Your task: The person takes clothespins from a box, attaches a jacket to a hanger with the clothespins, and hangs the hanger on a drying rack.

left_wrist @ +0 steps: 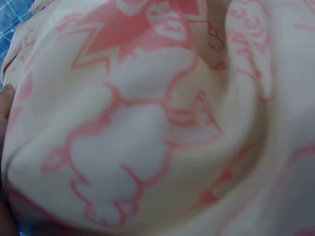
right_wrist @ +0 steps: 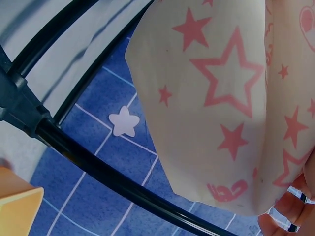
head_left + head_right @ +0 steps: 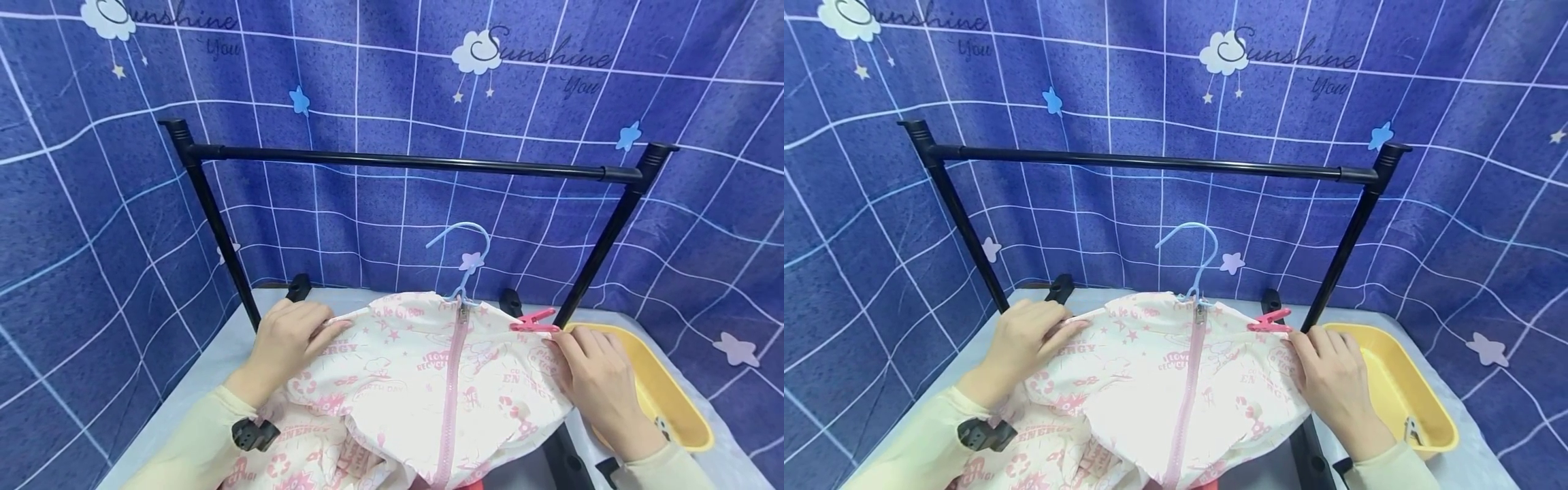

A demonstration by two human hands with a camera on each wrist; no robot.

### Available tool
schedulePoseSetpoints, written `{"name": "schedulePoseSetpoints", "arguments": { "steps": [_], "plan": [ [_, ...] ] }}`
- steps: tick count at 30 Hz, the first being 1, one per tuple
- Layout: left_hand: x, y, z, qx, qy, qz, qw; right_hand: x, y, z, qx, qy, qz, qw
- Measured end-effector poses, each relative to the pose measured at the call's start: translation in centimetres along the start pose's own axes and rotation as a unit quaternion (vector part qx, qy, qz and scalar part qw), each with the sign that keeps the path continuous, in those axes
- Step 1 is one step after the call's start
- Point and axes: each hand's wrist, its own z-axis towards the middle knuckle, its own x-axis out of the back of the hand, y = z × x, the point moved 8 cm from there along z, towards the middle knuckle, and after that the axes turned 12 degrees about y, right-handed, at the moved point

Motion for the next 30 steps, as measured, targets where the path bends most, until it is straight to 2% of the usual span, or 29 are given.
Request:
{"name": "schedulePoseSetpoints", "arguments": {
  "steps": [8,19,30],
  "plan": [
    [0.6,-0.7,-0.8,0.012,0.001,0.002,0.9999,0.1,0.1,-0.2,-0.006,-0.008,-0.002,1.0],
    [1.2,-0.6,-1.5,-0.024,0.031,-0.013,0.9992,0.1,0.0,-0.4,-0.013,-0.008,0.005,0.9999],
    [1.8,0.1,-1.2,-0.059,0.069,-0.012,0.9958,0.0,-0.1,-0.5,-0.02,0.008,0.032,0.9992]
  ]
}}
